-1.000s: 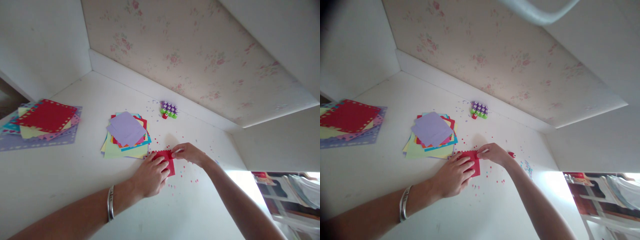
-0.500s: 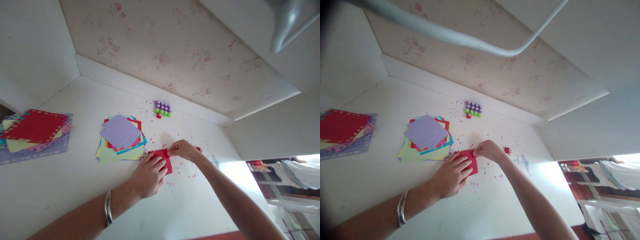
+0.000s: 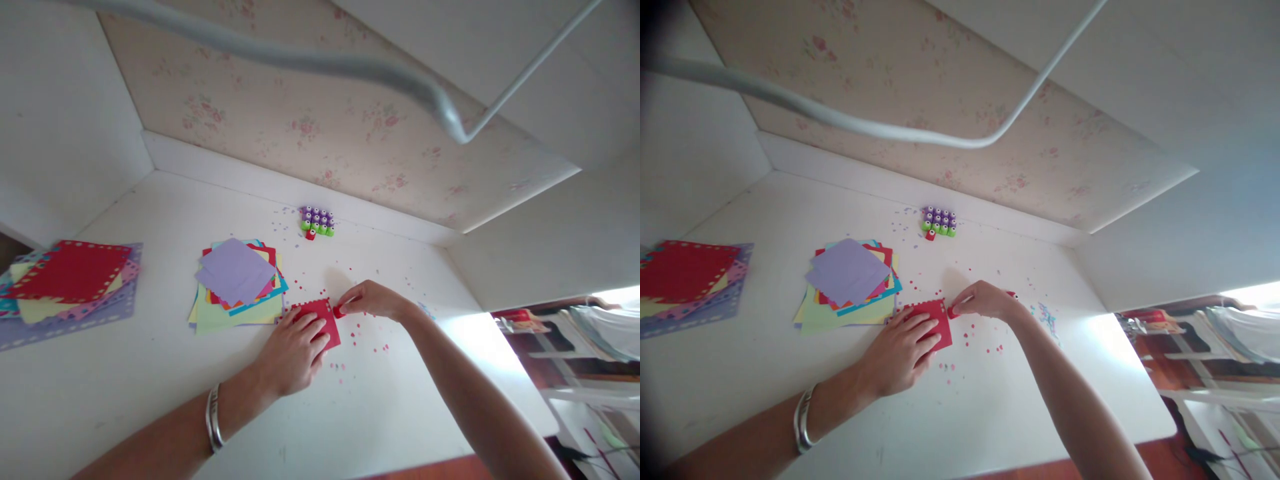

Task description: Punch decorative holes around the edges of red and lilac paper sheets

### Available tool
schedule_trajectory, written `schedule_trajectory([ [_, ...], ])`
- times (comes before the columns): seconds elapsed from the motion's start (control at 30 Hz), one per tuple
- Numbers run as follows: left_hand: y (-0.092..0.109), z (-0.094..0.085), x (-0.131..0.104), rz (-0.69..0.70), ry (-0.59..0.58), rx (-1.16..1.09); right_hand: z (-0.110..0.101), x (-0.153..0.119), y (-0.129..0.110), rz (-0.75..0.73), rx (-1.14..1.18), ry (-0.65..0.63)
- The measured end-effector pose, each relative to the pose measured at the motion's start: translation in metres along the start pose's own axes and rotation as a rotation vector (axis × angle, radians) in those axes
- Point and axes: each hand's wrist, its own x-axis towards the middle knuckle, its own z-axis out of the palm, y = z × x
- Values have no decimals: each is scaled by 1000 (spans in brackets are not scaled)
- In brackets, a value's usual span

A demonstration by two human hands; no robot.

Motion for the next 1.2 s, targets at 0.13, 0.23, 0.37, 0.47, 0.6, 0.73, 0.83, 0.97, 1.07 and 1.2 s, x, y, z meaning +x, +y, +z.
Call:
schedule_trajectory([
  [0.13, 0, 0, 0, -9, 7, -2, -5, -10, 12, 27, -14, 73],
  [0.23, 0, 1, 0, -7, 12, -1, 1, -19, 14, 69, -55, 206],
  [0.37, 0, 2, 1, -4, 16, -3, 23, -30, 7, -14, -206, 358],
  [0.47, 0, 2, 1, 2, 23, -3, 37, -39, 2, -68, -246, 410],
  [0.6, 1, 2, 1, 10, 35, 2, 36, -55, 11, -68, -168, 403],
  [0.73, 2, 3, 1, 5, 40, 9, 12, -62, 44, 21, -252, 564],
  [0.83, 1, 4, 0, 2, 41, 3, -6, -57, 70, 23, -370, 647],
  [0.97, 1, 4, 1, -6, 29, -4, -20, -47, 86, -24, -521, 591],
  [1.07, 1, 3, 1, -3, 45, -5, -23, -41, 91, -16, -534, 560],
  [1.2, 2, 3, 1, -3, 62, -2, -27, -40, 97, 3, -529, 537],
])
